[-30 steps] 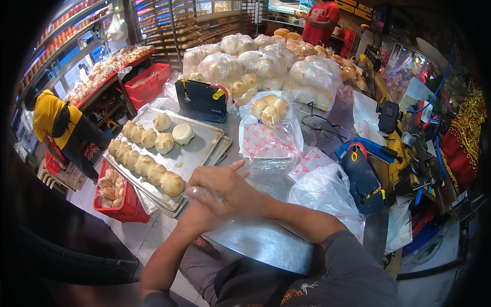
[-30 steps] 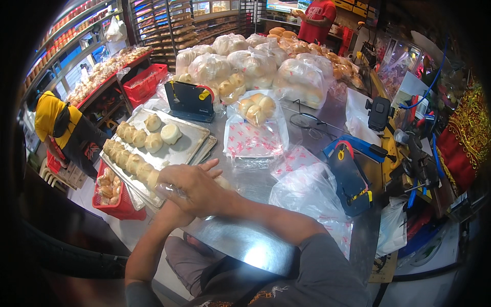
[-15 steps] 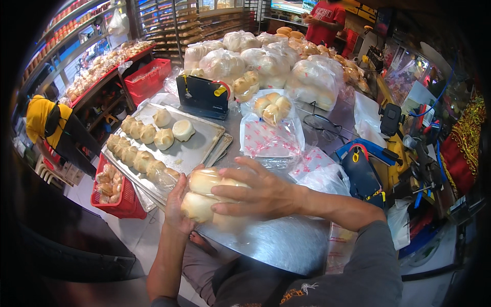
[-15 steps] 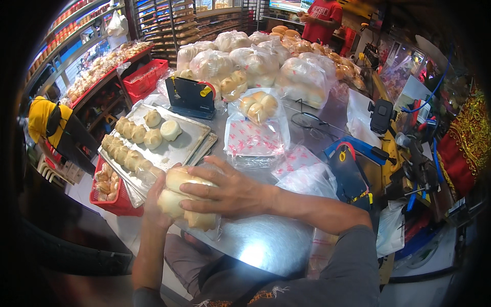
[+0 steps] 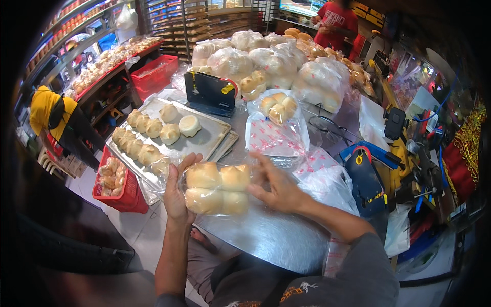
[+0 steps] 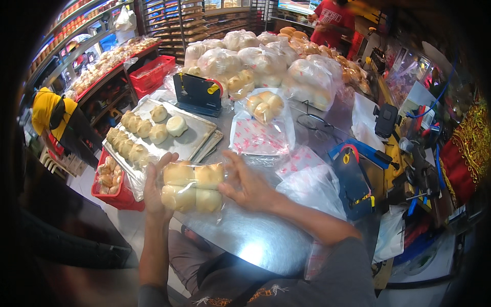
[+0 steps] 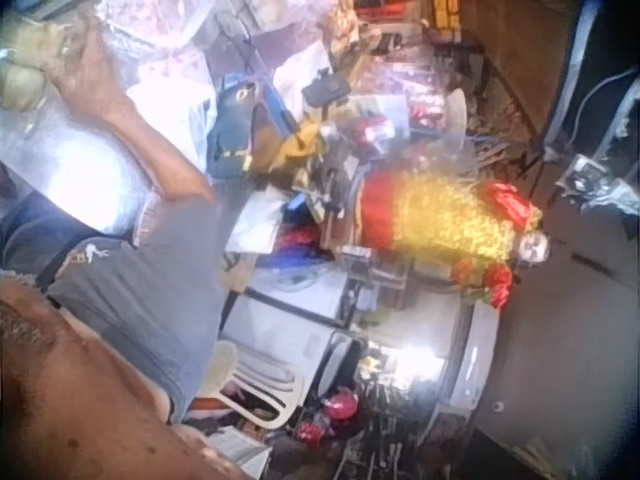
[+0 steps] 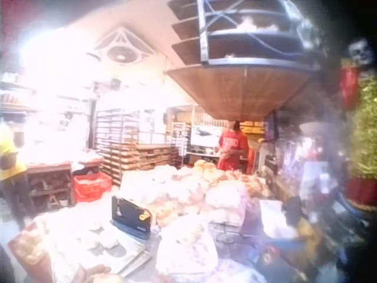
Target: The person places small round bread rolls into clear plastic bags and ties them. The person handles the rolls and bags by hand, repeatedly picking up rolls from a metal tray and placing them into bags on a stainless steel counter.
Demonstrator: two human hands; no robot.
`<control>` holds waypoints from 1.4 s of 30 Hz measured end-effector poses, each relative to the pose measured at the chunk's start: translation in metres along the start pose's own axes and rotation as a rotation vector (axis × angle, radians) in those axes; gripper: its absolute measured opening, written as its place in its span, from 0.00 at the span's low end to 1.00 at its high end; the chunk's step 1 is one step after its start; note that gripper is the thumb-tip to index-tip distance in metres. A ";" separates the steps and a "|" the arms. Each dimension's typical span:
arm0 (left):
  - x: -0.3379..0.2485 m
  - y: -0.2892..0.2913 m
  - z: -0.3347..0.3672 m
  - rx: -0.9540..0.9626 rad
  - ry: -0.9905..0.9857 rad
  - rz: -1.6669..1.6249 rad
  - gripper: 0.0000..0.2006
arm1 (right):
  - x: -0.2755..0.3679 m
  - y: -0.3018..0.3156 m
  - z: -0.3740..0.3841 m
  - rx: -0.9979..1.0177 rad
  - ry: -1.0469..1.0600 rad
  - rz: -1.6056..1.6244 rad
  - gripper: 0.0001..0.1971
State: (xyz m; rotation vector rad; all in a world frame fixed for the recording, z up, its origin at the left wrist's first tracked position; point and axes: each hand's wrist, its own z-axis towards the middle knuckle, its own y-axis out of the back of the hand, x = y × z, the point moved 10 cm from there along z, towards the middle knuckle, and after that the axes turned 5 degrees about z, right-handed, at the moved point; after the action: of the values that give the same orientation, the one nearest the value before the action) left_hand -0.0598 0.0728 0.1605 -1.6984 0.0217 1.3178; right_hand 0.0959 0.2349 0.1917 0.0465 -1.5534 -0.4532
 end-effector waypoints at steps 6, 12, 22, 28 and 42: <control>0.052 -0.017 -0.009 0.049 0.228 -0.200 0.31 | 0.060 -0.009 -0.029 -0.015 0.770 -0.608 0.40; 0.037 -0.036 -0.013 0.223 0.062 0.190 0.33 | -0.008 -0.018 -0.024 -0.051 0.242 0.071 0.36; 0.070 -0.019 -0.021 0.052 0.352 -0.238 0.31 | 0.046 -0.050 -0.057 0.131 0.782 -0.829 0.43; 0.047 -0.029 -0.016 0.138 0.129 -0.027 0.31 | -0.048 -0.048 -0.033 0.167 -0.003 0.713 0.44; 0.085 -0.041 -0.032 0.154 0.227 -0.044 0.31 | -0.019 -0.016 -0.034 0.056 0.049 0.595 0.35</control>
State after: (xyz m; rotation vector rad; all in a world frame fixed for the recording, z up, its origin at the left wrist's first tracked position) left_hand 0.0210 0.1164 0.1218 -1.6977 0.2114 1.0578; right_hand 0.1262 0.2179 0.1672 -0.3513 -1.4481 0.0615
